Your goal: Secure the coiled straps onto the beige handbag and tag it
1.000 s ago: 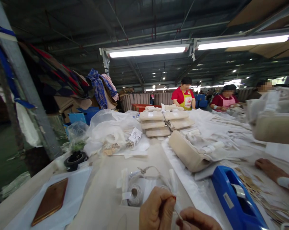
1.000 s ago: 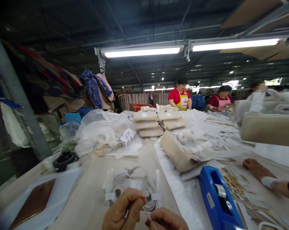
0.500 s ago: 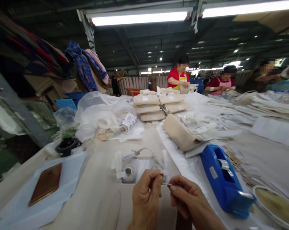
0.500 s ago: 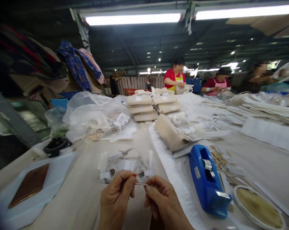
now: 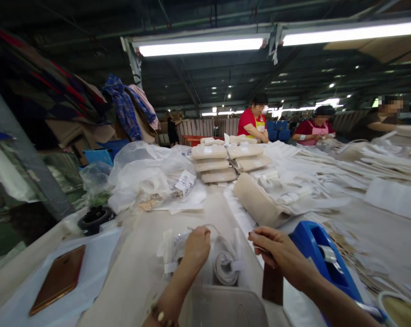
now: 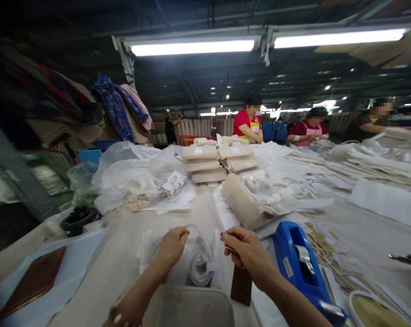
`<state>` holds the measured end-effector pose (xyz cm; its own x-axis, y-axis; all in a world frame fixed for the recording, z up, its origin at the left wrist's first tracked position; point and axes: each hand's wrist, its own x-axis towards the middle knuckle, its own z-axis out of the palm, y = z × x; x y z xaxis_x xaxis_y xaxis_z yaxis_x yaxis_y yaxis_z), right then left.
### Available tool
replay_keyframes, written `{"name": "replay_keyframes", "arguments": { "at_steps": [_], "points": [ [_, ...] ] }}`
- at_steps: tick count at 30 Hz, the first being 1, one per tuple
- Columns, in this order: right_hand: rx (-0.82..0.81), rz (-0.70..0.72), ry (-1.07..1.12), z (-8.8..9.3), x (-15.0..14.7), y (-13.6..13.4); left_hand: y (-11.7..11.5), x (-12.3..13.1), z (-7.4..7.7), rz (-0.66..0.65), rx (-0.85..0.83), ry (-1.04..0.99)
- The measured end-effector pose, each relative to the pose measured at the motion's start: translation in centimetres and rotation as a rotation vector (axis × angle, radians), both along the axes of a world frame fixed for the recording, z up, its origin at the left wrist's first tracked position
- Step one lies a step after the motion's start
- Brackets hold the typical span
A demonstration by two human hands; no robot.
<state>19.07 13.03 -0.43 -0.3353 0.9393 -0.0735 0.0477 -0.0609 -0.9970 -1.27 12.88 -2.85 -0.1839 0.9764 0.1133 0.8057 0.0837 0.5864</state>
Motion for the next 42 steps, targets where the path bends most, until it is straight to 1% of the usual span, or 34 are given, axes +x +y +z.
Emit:
{"name": "replay_keyframes", "arguments": {
  "at_steps": [1,3,5,6,7,10,13,17,19,22,24,29,33,37,40,42],
  "points": [
    [0.080,-0.020,-0.069,0.4,-0.4,1.2,1.2,-0.1,-0.2,-0.008,-0.036,0.030],
    [0.322,-0.047,-0.346,0.9,-1.6,3.6,3.1,0.0,-1.0,-0.020,-0.090,0.090],
    [0.572,-0.071,-0.670,1.1,-2.8,5.9,4.1,0.5,-2.3,-0.029,-0.118,0.132],
    [0.661,-0.073,-0.801,1.1,-3.4,6.9,4.4,0.7,-2.9,-0.026,-0.128,0.149],
    [0.715,-0.064,-0.892,0.9,-4.0,7.9,4.6,0.9,-3.5,-0.018,-0.142,0.163],
    [0.737,0.026,-1.018,-0.3,-5.7,10.3,4.8,1.4,-4.8,0.021,-0.177,0.183],
    [0.726,0.199,-1.084,-1.8,-7.5,12.0,5.2,1.3,-5.7,0.035,-0.172,0.167],
    [0.668,0.460,-1.035,-3.3,-9.3,13.2,5.7,1.1,-6.5,0.045,-0.085,0.019],
    [0.648,0.526,-0.986,-3.8,-9.6,13.6,5.7,1.0,-6.5,0.057,-0.058,-0.062],
    [0.638,0.545,-0.942,-4.1,-9.5,13.8,5.6,1.0,-6.0,0.110,-0.085,-0.112],
    [0.625,0.552,-0.938,-4.0,-9.2,13.7,5.5,1.0,-5.5,0.142,-0.107,-0.109],
    [0.652,0.523,-1.014,-2.6,-8.7,12.6,5.3,1.1,-4.7,0.145,-0.125,-0.087],
    [0.718,0.491,-1.126,-1.6,-8.5,11.8,4.9,1.2,-4.4,0.123,-0.100,-0.073],
    [0.805,0.518,-1.223,-1.5,-8.0,11.5,4.3,1.0,-4.1,0.091,-0.050,-0.108],
    [0.904,0.492,-1.292,-1.9,-7.8,11.1,4.0,0.7,-3.9,0.101,-0.004,-0.192],
    [0.966,0.442,-1.333,-2.1,-7.8,10.5,4.0,0.4,-4.0,0.099,0.019,-0.304]
  ]
}}
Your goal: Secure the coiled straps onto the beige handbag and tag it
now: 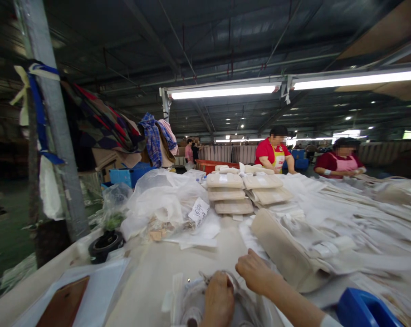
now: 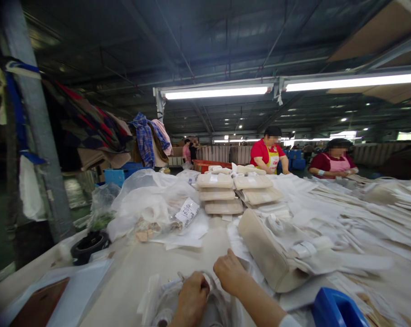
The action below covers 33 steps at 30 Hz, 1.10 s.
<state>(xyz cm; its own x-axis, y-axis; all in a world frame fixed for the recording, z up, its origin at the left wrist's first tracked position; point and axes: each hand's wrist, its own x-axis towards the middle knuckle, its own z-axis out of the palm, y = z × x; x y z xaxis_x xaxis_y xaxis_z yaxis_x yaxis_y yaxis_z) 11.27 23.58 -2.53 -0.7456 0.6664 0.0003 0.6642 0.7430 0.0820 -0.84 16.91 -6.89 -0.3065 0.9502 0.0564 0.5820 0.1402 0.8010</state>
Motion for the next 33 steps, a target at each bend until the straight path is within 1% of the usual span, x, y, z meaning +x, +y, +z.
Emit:
{"name": "replay_keyframes", "arguments": {
  "at_steps": [3,7,11,15,18,20,23,25,28,31,33],
  "points": [
    [0.097,-0.028,-0.023,-0.2,-0.2,-0.9,0.5,-0.5,-0.5,-0.035,0.031,-0.244],
    [0.172,-0.042,-0.061,0.1,-0.5,-1.9,0.9,-0.9,-1.6,-0.046,0.102,-0.583],
    [0.216,-0.040,-0.072,0.7,-0.6,-3.0,0.0,-0.9,-2.2,-0.017,0.199,-0.864],
    [0.213,0.001,-0.088,2.0,-0.6,-4.1,-1.0,-0.8,-2.1,0.016,0.222,-1.052],
    [0.170,0.022,-0.107,3.3,-0.7,-4.8,-1.2,-0.7,-1.7,0.005,0.227,-1.137],
    [0.140,0.006,-0.096,3.9,-0.7,-4.9,-1.3,-0.7,-1.3,0.001,0.212,-1.198],
    [0.096,-0.052,-0.026,4.6,-0.6,-4.8,-1.8,-0.5,-0.6,-0.015,0.169,-1.307],
    [0.059,-0.111,0.045,4.8,-0.5,-4.7,-2.2,-0.4,-0.3,-0.031,0.155,-1.336],
    [0.001,-0.222,0.174,4.7,-0.4,-5.1,-2.6,-0.1,-0.6,-0.043,0.180,-1.288],
    [-0.044,-0.320,0.312,3.9,-0.3,-5.9,-2.6,0.1,-1.4,-0.142,0.173,-1.204],
    [-0.077,-0.355,0.395,3.0,-0.2,-6.4,-2.5,0.4,-2.1,-0.189,0.156,-1.142]
  ]
}}
